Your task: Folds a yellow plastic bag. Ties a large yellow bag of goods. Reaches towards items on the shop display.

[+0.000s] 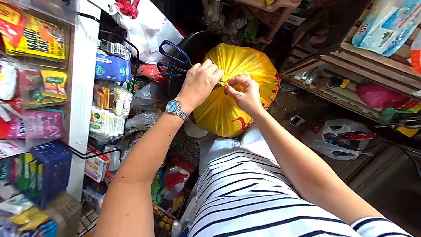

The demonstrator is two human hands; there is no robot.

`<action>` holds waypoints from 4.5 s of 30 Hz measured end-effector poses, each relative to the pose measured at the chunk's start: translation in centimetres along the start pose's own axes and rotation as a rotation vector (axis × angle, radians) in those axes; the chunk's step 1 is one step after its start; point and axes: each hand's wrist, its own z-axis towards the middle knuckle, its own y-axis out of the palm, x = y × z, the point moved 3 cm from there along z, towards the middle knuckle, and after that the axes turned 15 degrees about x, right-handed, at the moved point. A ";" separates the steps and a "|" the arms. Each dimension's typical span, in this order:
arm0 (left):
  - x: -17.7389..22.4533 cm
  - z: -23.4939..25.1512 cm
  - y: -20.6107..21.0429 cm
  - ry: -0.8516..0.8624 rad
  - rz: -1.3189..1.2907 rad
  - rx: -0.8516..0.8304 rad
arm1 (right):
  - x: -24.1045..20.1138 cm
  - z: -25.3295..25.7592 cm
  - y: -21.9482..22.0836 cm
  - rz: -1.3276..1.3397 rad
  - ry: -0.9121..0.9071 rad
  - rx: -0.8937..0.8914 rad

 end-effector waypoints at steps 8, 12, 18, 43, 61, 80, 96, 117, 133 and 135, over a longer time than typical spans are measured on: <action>0.2 0.3 0.1 0.004 0.016 -0.017 | -0.2 0.1 0.1 -0.004 -0.031 0.007; 0.3 0.5 0.4 0.067 0.027 -0.013 | -0.1 0.2 0.1 0.013 -0.027 0.001; 0.1 0.7 1.3 0.210 -0.062 -0.025 | 0.7 0.8 -0.7 0.067 -0.047 -0.110; -2.4 -5.0 4.6 -0.501 -0.581 -0.034 | 2.1 1.5 -0.4 0.203 0.325 -0.197; 1.9 -5.5 6.4 -0.840 -0.837 0.426 | 0.1 1.0 -0.3 -0.068 0.254 -0.075; 2.5 -4.6 4.9 -0.726 -0.532 0.571 | 0.8 0.8 0.4 -0.012 0.396 -0.076; 4.8 -11.4 3.6 -0.911 -0.790 0.184 | 0.1 7.7 -2.6 0.585 0.789 0.124; 6.1 -11.7 -9.9 -0.755 -0.194 0.574 | -0.2 2.0 3.3 -0.718 -0.392 -0.360; -0.2 -1.8 7.1 -1.209 -0.307 0.074 | -0.1 1.5 2.3 -0.464 -0.088 -0.062; -0.3 -1.7 7.0 -1.195 -0.307 0.045 | -0.2 1.6 2.3 -0.460 -0.079 -0.059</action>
